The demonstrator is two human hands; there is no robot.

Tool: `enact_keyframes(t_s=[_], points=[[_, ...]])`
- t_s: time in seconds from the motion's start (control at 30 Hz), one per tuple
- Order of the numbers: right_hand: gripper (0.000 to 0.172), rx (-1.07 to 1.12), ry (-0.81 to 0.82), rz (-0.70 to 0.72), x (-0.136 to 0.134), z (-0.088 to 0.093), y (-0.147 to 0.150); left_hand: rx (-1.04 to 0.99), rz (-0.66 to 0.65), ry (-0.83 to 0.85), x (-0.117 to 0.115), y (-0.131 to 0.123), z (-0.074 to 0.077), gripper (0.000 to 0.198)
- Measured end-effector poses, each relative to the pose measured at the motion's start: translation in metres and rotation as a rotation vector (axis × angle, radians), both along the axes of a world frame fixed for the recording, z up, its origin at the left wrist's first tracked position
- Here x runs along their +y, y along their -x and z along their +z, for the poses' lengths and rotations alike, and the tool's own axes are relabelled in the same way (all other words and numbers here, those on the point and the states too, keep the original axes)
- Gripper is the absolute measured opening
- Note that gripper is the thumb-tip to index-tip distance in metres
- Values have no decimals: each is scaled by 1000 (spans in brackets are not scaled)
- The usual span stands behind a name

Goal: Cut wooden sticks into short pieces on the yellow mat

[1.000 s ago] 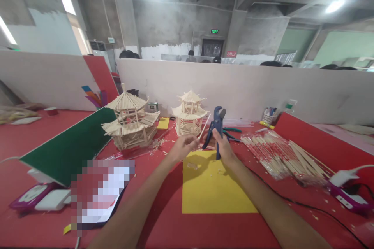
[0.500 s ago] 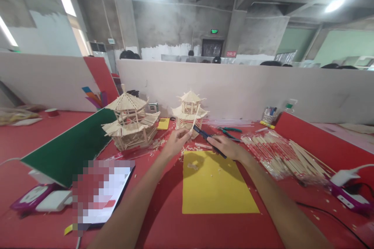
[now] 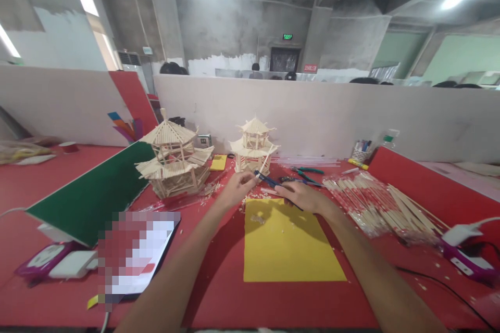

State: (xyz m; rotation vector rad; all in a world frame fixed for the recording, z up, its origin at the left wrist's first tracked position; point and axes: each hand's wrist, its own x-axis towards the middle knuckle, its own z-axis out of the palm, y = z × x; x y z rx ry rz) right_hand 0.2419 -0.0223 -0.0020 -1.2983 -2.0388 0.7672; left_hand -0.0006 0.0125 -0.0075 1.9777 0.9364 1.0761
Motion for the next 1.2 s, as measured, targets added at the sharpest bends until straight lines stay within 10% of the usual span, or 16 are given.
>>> enact_keyframes(t_s=[1.2], points=[[60,-340,-81,-110,-13,10,17,133,59,-43,7,2,-8,31]])
